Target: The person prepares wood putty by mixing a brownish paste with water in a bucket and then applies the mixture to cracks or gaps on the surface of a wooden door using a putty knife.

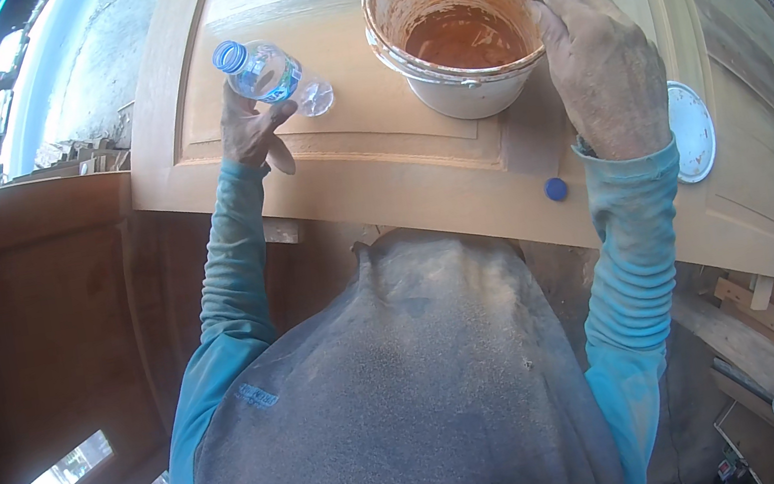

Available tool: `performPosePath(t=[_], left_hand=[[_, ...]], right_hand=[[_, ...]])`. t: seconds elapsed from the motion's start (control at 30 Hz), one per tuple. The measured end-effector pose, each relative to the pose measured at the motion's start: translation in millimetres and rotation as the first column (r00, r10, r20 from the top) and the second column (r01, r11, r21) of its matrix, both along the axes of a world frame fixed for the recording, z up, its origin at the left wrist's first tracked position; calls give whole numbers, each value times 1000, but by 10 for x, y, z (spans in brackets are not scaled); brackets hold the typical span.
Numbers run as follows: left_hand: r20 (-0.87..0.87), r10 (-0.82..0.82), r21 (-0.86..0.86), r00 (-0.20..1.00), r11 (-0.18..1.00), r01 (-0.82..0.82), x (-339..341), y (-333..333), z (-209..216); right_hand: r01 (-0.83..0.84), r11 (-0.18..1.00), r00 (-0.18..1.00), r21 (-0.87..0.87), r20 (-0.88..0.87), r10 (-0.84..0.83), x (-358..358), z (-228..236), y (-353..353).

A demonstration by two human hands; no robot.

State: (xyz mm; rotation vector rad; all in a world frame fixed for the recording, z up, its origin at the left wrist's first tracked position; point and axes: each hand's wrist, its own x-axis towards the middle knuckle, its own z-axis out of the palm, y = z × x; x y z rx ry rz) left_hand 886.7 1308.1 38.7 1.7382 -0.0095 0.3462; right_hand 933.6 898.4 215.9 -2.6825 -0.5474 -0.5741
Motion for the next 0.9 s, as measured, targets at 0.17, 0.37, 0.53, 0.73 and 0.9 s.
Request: performPosePath(t=[0.17, 0.37, 0.53, 0.73, 0.9], left_hand=[[-86, 262, -120, 961, 955, -271, -310, -28, -210], [-197, 493, 213, 848, 865, -453, -524, -111, -385], [150, 591, 637, 792, 555, -535, -576, -52, -529], [134, 87, 524, 987, 840, -144, -781, -1481, 87], [-12, -505, 659, 863, 645, 386, -684, -2839, 187]], right_hand=[[-111, 976, 993, 186, 58, 102, -25, 54, -143], [-145, 937, 989, 318, 51, 135, -77, 75, -272], [-146, 927, 989, 346, 33, 143, -133, 81, -402], [-80, 915, 995, 396, -21, 96, -246, 251, -532], [-184, 896, 976, 404, -35, 216, -224, 58, -603]])
